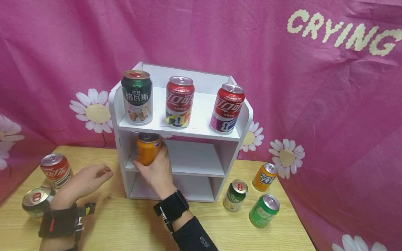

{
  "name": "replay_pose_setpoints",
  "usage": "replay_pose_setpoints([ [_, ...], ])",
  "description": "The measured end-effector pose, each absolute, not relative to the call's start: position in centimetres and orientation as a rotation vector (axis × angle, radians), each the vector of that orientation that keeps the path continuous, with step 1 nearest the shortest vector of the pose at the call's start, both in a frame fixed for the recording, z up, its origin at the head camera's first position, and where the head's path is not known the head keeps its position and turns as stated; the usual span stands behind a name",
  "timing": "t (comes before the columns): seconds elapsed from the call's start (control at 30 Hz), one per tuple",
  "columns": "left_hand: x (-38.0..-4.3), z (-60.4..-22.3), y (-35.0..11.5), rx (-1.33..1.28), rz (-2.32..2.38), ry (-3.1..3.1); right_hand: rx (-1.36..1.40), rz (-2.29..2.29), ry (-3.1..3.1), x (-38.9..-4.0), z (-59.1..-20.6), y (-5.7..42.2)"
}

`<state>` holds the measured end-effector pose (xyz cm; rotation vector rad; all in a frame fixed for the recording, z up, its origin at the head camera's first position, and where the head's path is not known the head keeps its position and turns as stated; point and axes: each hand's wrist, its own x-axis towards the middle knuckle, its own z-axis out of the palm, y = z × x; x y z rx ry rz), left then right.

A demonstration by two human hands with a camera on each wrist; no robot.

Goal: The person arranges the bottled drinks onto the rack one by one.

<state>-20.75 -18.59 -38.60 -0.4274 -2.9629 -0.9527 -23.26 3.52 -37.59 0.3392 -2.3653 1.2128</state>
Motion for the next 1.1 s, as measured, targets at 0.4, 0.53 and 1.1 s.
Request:
replay_pose_setpoints([
  [0.4,-20.9,-38.7,-18.6,-0.433,-0.958,-2.957,0.259,1.165,-2.371,-23.8,-37.7,2.9],
  [0.53,-21.0,-38.7,-18.6,-0.416,-0.961,-2.971,0.243,1.126,-2.368,-24.0,-37.7,3.0],
  [1.1,-20.9,-38.8,-18.6,-0.389,-0.961,-2.977,0.363,1.251,-2.401,-23.9,-37.8,3.7],
])
